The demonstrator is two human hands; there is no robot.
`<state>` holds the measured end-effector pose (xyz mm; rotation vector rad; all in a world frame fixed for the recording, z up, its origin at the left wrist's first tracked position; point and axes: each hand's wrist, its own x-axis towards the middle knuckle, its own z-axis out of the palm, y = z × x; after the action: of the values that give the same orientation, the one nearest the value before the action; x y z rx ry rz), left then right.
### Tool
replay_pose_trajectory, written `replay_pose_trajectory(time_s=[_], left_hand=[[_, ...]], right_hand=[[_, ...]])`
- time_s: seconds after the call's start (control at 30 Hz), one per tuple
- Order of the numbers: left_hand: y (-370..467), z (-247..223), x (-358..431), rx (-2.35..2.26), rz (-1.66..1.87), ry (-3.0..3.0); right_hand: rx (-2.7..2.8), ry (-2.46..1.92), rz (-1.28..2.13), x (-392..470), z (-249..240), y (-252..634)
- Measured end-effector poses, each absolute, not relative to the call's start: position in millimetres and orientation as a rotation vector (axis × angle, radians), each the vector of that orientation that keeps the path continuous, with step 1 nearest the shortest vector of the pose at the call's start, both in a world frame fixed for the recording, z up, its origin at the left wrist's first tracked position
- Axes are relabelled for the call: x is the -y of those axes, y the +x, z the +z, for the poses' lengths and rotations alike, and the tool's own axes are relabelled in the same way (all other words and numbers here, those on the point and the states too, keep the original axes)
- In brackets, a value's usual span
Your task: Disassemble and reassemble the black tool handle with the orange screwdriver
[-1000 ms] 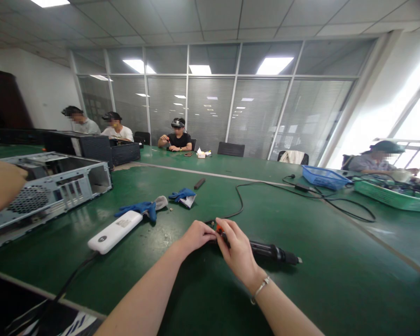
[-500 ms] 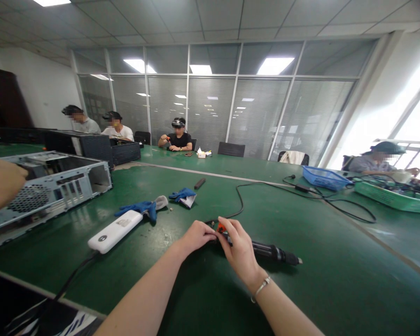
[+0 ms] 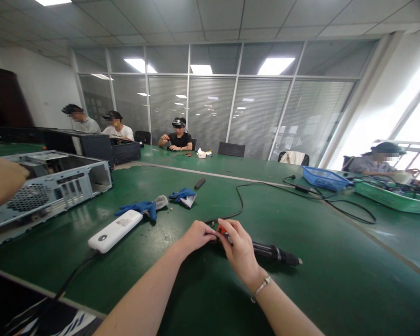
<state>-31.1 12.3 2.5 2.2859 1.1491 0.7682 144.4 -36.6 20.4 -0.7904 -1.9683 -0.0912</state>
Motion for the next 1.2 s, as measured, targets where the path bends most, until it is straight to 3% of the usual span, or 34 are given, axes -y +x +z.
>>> replay_pose_trajectory(time_s=[1.2], left_hand=[[-31.7,-0.8,-13.9,-1.139,0.781,2.315]], right_hand=[[1.901,-0.658,-0.098,41.4,19.3,142.2]])
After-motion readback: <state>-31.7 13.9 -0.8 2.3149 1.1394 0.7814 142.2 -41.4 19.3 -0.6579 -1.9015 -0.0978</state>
